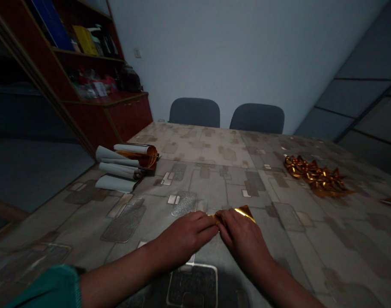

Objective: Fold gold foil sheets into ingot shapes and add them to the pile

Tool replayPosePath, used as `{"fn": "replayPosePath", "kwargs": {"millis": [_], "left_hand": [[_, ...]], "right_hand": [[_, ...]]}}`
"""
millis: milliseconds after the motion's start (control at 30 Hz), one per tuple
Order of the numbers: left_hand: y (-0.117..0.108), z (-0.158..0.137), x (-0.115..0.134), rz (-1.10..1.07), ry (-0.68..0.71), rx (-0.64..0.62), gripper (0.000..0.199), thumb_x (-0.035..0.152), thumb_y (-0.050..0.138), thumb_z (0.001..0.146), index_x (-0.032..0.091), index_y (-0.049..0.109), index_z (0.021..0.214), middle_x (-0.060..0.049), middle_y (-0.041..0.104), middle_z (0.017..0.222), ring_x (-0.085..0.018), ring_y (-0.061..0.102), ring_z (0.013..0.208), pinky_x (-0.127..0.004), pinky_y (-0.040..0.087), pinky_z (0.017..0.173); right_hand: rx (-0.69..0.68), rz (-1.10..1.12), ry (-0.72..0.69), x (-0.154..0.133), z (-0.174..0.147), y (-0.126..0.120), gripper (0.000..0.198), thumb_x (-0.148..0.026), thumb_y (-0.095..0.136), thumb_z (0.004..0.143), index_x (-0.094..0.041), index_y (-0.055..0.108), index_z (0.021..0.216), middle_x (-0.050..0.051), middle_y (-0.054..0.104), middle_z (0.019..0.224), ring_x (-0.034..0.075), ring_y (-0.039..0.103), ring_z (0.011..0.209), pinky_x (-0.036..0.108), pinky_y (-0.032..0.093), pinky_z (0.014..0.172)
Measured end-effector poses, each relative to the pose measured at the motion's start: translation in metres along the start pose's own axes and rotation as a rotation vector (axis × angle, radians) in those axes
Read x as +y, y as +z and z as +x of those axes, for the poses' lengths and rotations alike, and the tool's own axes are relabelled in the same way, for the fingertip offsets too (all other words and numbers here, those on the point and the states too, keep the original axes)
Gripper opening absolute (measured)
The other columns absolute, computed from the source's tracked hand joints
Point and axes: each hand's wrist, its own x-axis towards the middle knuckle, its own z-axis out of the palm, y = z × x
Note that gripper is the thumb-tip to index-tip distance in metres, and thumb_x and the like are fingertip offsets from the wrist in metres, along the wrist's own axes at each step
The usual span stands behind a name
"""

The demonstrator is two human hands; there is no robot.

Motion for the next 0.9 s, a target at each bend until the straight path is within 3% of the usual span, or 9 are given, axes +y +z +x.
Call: {"fn": "replayPosePath", "kwargs": {"millis": [167, 333, 467, 767, 900], "left_hand": [[0.001, -0.004, 0.0, 0.052, -0.01, -0.051, 0.031, 0.021, 0.044, 0.102, 0.018, 0.051, 0.132, -0.008, 0.063, 0.125, -0.023, 0.056, 0.109, -0.037, 0.044, 0.097], [-0.003, -0.005, 0.003, 0.102, -0.023, -0.057, 0.033, 0.018, 0.046, 0.101, 0.023, 0.049, 0.133, -0.006, 0.063, 0.127, -0.024, 0.054, 0.114, -0.049, 0.026, 0.111], [-0.005, -0.003, 0.004, 0.122, -0.02, -0.063, 0.04, 0.018, 0.046, 0.1, 0.025, 0.044, 0.139, -0.005, 0.064, 0.124, -0.025, 0.054, 0.111, -0.05, 0.024, 0.111], [-0.002, -0.003, -0.005, 0.144, 0.019, -0.037, 0.034, 0.02, 0.042, 0.102, 0.022, 0.05, 0.135, -0.005, 0.066, 0.125, -0.023, 0.056, 0.111, -0.053, 0.017, 0.114], [-0.007, -0.009, -0.013, 0.146, 0.044, -0.013, 0.037, 0.016, 0.042, 0.101, 0.023, 0.05, 0.136, -0.004, 0.066, 0.129, -0.025, 0.055, 0.12, -0.054, 0.017, 0.114]], "right_hand": [[-0.049, -0.036, -0.039, 0.0, -0.001, -0.002, 0.024, -0.012, 0.062, 0.088, -0.016, 0.065, 0.112, 0.008, 0.069, 0.09, 0.027, 0.068, 0.081, 0.04, 0.054, 0.071], [0.023, -0.032, -0.111, 0.007, -0.007, 0.003, 0.044, -0.009, 0.058, 0.085, -0.011, 0.055, 0.13, 0.014, 0.07, 0.101, 0.03, 0.069, 0.089, 0.046, 0.057, 0.076], [0.078, 0.019, -0.159, 0.013, -0.01, 0.006, 0.054, -0.006, 0.056, 0.083, -0.009, 0.046, 0.136, 0.019, 0.069, 0.109, 0.031, 0.069, 0.095, 0.047, 0.058, 0.08], [0.125, 0.081, -0.175, 0.019, -0.014, 0.011, 0.051, -0.012, 0.057, 0.087, -0.015, 0.042, 0.136, 0.018, 0.069, 0.112, 0.03, 0.069, 0.098, 0.047, 0.059, 0.083], [0.103, 0.091, -0.165, 0.021, -0.014, 0.013, 0.05, -0.012, 0.055, 0.087, -0.018, 0.043, 0.136, 0.016, 0.069, 0.113, 0.03, 0.069, 0.099, 0.047, 0.059, 0.081]]}}
